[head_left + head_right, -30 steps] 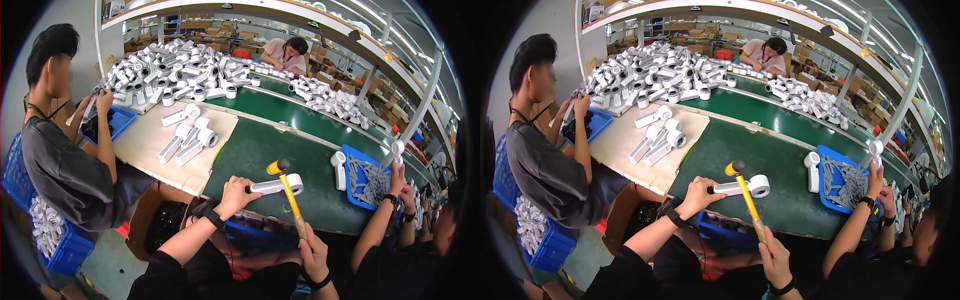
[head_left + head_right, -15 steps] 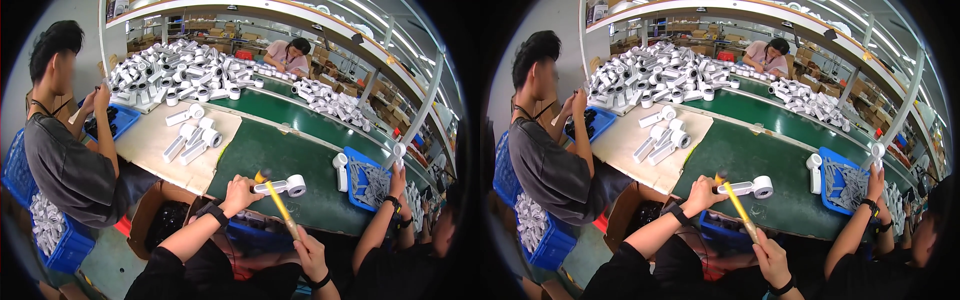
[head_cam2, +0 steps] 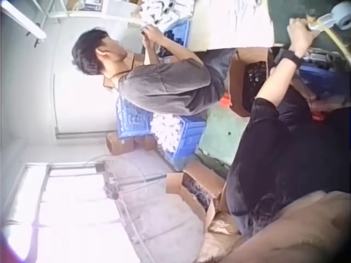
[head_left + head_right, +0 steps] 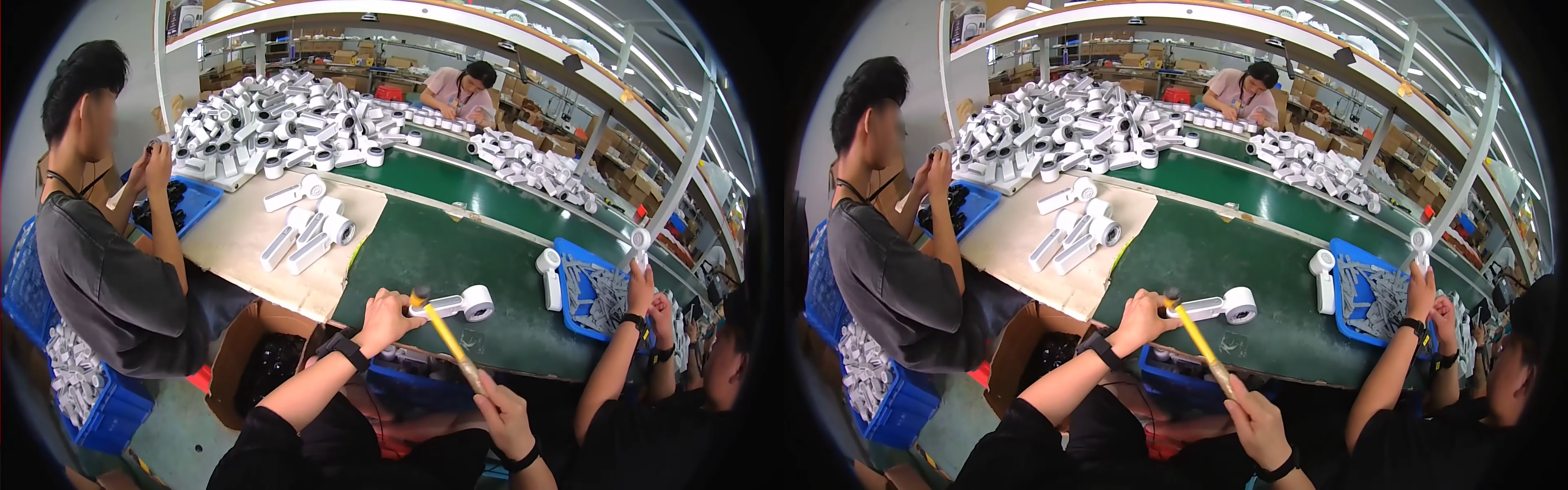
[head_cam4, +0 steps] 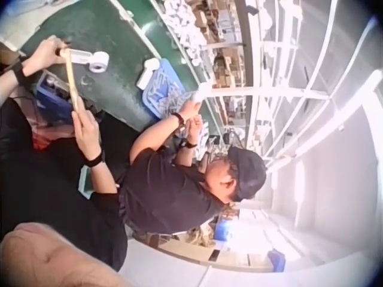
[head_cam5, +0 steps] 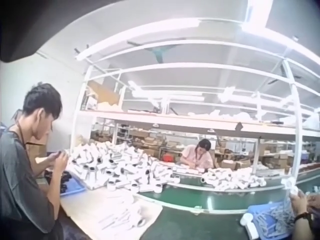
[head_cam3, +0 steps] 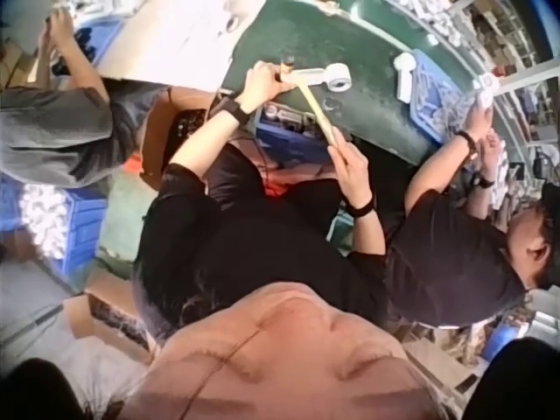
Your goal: The person assembles a handheld fan by placing a small component into the handle and tapping it into place with a yellow hammer. They then fit a fan head onto the handle and set the completed fan aside.
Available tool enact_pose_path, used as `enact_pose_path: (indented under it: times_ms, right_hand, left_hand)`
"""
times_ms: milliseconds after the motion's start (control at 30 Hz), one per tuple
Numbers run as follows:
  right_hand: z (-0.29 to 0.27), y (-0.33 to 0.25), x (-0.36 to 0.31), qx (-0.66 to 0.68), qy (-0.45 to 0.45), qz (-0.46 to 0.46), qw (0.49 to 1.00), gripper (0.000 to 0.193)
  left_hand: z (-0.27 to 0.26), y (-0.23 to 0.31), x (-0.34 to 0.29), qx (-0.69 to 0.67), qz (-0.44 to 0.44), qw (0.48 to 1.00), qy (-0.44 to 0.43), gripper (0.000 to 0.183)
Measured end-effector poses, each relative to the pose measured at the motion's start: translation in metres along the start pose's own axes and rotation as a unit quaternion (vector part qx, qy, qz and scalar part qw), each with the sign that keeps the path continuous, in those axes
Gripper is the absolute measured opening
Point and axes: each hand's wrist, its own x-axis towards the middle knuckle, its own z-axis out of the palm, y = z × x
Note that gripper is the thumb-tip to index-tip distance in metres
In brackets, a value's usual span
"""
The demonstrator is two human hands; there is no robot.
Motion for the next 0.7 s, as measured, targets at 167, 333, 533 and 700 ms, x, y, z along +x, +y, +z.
enact_pose_path:
  times_ms: [167,333,533,700]
  right_hand:
    - [0.001,0.03,-0.009,-0.011,0.009,0.061,0.998,0.043]
    - [0.0,0.028,-0.015,0.012,0.049,0.041,0.998,0.042]
    - [-0.007,0.031,-0.016,-0.001,0.071,0.038,0.997,0.041]
    - [-0.006,0.05,-0.011,-0.017,0.07,0.056,0.996,0.044]
  left_hand:
    - [0.001,0.004,0.001,-0.009,0.01,1.0,-0.006,0.038]
    - [0.002,0.002,0.001,-0.011,0.019,1.0,-0.005,0.035]
    - [0.001,0.0,-0.001,-0.011,-0.005,1.0,-0.026,0.031]
    - [0.001,0.003,0.003,-0.022,0.018,1.0,-0.007,0.03]
